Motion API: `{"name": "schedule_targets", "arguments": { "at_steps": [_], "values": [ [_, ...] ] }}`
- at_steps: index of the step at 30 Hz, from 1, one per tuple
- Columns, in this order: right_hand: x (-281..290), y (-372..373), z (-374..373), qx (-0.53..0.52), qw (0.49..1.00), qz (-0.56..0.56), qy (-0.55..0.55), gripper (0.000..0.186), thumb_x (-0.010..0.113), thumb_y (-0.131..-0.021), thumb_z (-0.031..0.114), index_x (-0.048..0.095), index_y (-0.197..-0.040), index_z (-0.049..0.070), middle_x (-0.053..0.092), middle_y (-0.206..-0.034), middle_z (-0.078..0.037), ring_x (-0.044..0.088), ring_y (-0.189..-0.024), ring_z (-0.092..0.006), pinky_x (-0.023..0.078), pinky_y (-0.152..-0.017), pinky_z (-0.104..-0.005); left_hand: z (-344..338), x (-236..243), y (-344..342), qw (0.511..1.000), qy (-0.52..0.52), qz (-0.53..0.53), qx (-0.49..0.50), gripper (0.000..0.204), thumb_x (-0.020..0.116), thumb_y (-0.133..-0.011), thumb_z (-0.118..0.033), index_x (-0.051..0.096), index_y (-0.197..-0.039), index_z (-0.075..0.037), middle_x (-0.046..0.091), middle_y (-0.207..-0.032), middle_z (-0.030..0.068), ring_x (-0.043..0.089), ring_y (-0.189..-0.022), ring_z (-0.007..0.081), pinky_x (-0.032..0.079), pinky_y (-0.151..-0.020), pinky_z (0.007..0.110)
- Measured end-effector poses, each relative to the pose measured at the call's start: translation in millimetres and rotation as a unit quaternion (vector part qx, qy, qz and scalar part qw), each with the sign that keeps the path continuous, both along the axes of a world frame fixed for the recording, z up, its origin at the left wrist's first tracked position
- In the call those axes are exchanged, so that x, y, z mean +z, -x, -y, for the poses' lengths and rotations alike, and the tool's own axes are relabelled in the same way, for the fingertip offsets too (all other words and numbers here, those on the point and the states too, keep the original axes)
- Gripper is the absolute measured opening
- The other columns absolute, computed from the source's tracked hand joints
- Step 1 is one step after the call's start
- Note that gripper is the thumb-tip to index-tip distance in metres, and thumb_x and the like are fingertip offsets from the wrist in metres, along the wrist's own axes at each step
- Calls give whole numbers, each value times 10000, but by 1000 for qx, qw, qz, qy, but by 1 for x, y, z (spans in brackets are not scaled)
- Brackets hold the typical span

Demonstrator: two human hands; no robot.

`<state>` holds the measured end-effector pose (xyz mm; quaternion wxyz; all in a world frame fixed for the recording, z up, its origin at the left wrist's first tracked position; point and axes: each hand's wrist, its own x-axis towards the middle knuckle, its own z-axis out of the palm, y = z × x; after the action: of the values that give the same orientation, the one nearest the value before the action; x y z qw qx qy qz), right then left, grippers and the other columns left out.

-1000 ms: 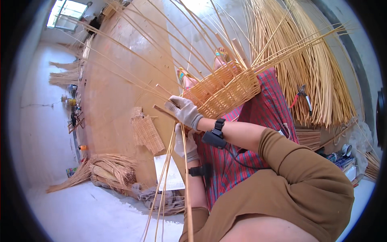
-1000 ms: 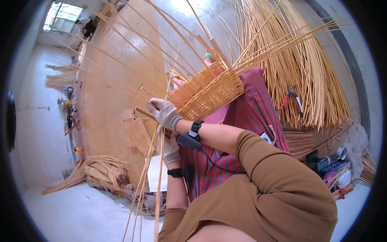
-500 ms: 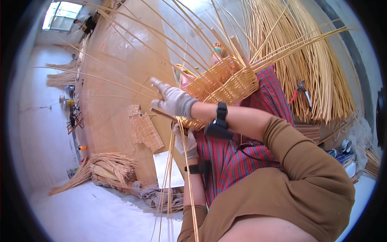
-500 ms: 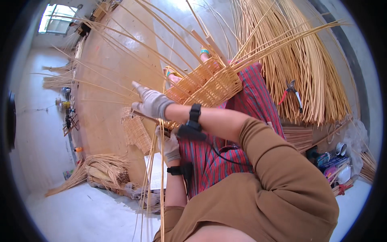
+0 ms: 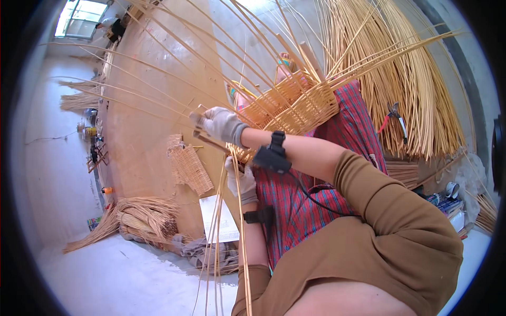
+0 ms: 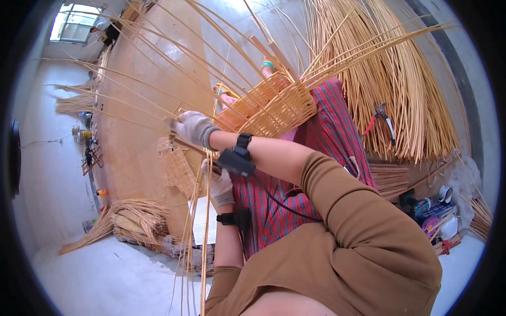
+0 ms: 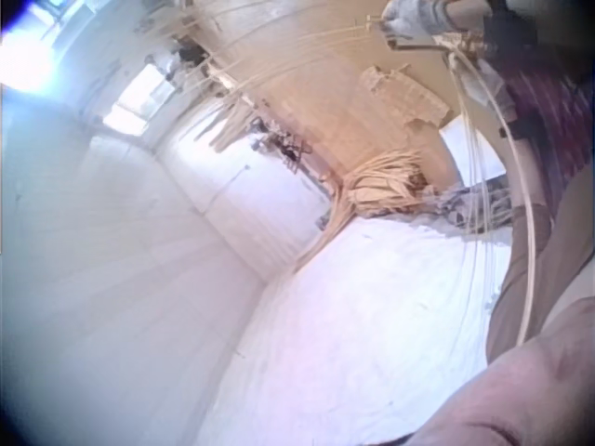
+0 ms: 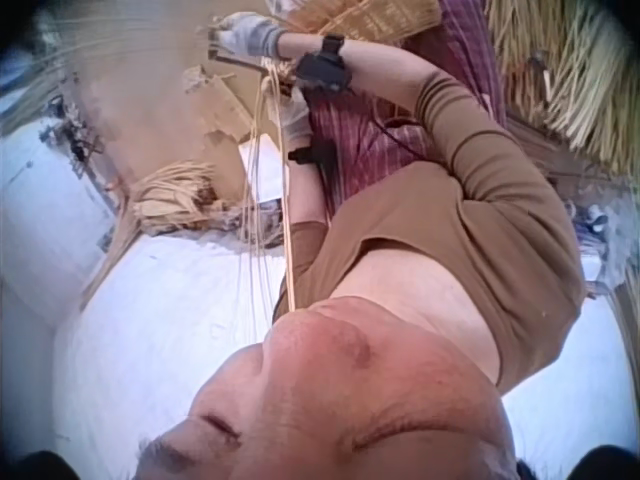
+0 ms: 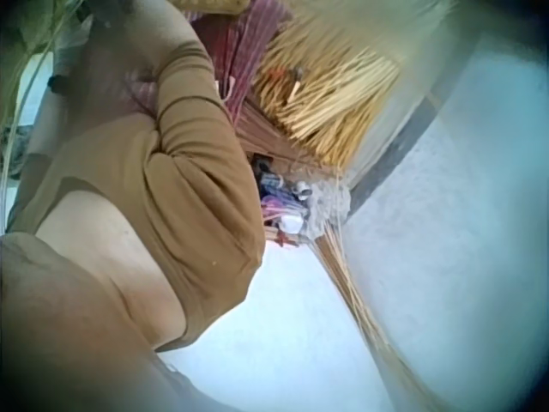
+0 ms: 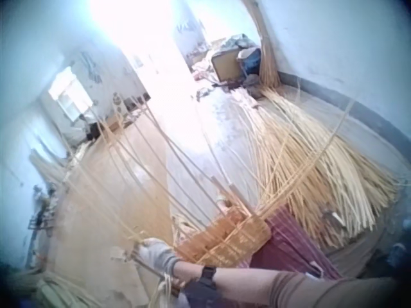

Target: The person weaves a wicker basket by hand, threading thin wooden strips through upright stakes. They use a measuring tape to check the dimensions and use scissors to cut the excess length from the strips.

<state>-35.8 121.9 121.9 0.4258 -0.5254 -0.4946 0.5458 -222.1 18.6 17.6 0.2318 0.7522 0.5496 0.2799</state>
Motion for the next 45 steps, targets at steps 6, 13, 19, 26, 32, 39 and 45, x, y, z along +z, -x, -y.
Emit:
{"name": "schedule_targets", "arguments": {
  "at_steps": [6, 13, 19, 26, 32, 39, 45],
  "values": [
    [24, 24, 18, -339, 871, 15, -355, 532, 684, -937, 461, 689, -1290, 64, 690, -1225, -202, 650, -1168, -360, 487, -1023, -449, -3, -11, 8, 998, -59, -20, -21, 554, 845, -845, -174, 473, -1256, -164, 647, -884, 19, 632, -756, 195, 526, -700, 357],
    [-12, 6, 53, -106, 941, -224, -232, 281, 644, -988, 288, 667, -1021, 10, 704, -887, -90, 687, -772, -225, 567, -724, -337, -8, -5, 2, 996, -49, -69, -34, 554, 870, -817, -215, 482, -1207, -153, 650, -893, 31, 649, -761, 215, 544, -723, 369],
    [-89, -50, 122, -112, 948, -283, -90, 454, 470, -1105, 395, 552, -853, 26, 612, -794, -45, 573, -648, -169, 555, -660, -377, -1, 5, 17, 990, -106, -92, -24, 502, 876, -820, -279, 493, -1096, -108, 567, -761, 19, 560, -637, 192, 490, -612, 349],
    [-87, -98, 138, -180, 944, -256, -105, 202, 595, -1061, 184, 714, -1030, 24, 727, -889, -41, 691, -789, -116, 574, -713, -266, 3, 34, -68, 994, -92, -55, 9, 586, 643, -1004, -206, 423, -1509, -5, 560, -1445, 248, 581, -1299, 402, 482, -1075, 401],
    [-77, -117, 141, -299, 938, -178, -1, 110, 753, -949, 107, 732, -1039, 47, 738, -885, -24, 679, -693, -95, 558, -614, -250, -36, 49, -65, 968, 233, 90, -12, 679, 585, -1030, -130, 235, -1611, -158, 595, -1323, 227, 712, -964, 325, 580, -762, 397],
    [-12, -63, 53, -214, 911, 147, -321, 427, 646, -960, 0, 566, -1377, 39, 704, -1257, -128, 681, -1129, -168, 572, -916, -314, -43, 25, -90, 908, 271, 311, 70, 186, 586, -1066, -271, 504, -1166, -137, 537, -678, 16, 484, -362, 111, 356, -302, 275],
    [-39, -97, 71, -217, 919, -116, -309, 552, 621, -973, 59, 435, -1492, 30, 677, -1263, -204, 719, -949, -206, 581, -782, -361, -44, 32, -85, 914, 304, 256, 77, 125, 620, -1043, -211, 554, -1061, -107, 559, -692, 10, 514, -403, 108, 399, -337, 285]
  ]
}}
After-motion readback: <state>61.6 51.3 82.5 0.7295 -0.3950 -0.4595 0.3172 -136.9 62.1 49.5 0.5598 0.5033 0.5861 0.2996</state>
